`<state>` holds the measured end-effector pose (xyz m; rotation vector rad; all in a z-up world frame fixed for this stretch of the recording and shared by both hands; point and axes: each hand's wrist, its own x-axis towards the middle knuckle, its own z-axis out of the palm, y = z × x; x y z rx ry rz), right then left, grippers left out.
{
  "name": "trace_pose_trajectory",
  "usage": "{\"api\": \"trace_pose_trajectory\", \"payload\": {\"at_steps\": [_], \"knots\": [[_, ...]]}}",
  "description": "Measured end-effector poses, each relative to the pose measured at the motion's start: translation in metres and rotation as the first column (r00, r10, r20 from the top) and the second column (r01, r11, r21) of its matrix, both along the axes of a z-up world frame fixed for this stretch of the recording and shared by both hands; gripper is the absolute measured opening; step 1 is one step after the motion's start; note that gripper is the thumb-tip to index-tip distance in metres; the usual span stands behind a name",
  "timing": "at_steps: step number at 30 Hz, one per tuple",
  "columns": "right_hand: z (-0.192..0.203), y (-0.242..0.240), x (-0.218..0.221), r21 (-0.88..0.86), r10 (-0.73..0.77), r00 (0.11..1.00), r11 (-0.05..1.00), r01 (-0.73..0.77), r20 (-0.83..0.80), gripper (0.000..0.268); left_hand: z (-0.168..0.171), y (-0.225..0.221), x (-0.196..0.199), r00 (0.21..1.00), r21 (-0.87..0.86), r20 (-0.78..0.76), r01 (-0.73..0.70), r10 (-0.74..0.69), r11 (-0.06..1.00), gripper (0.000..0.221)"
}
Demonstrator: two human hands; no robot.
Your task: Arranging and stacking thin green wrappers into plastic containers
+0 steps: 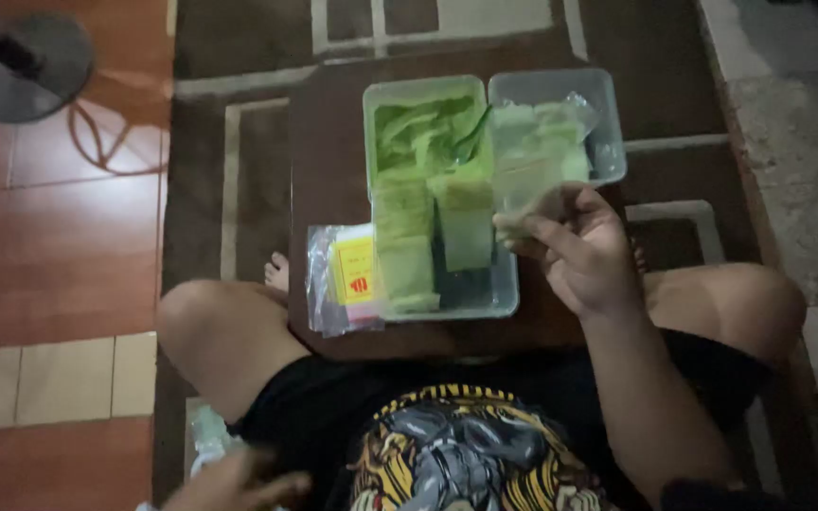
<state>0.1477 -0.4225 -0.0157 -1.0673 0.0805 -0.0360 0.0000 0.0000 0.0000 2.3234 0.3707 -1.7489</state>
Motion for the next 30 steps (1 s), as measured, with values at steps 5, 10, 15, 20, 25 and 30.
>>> {"api": "trace_pose_trajectory", "payload": {"at_steps": [5,10,15,20,25,30], "knots": [[-0.015,0.016,-0.010,-0.028,0.059,0.998,0.998,-0.060,-0.016,0.031,0.067,-0.090,0.044,0.541,-0.700,0.655,0.171,0.528,0.693,0.065],[-0.004,0.036,-0.021,-0.104,0.064,0.997,0.993,-0.060,0.038,0.040,0.054,-0.173,0.097,0.312,-0.885,0.437,0.316,0.844,0.342,0.086],[0.004,0.034,-0.023,-0.073,0.034,0.999,0.997,-0.032,0.034,0.047,0.028,-0.215,0.128,0.201,-0.923,0.225,0.359,0.953,0.142,0.068],[-0.008,0.027,-0.021,-0.262,0.053,0.987,0.965,-0.012,0.150,0.074,0.027,-0.214,0.137,0.081,-0.931,0.234,0.305,0.969,0.199,0.070],[0.030,0.045,-0.030,-0.468,-0.048,0.961,0.866,0.176,0.272,0.077,0.020,-0.223,0.137,0.051,-0.940,0.202,0.289,0.978,0.179,0.062],[0.030,0.046,-0.028,-0.523,0.055,0.959,0.846,0.103,0.279,0.052,0.016,-0.230,0.136,0.066,-0.946,0.196,0.275,0.978,0.171,0.067]]}}
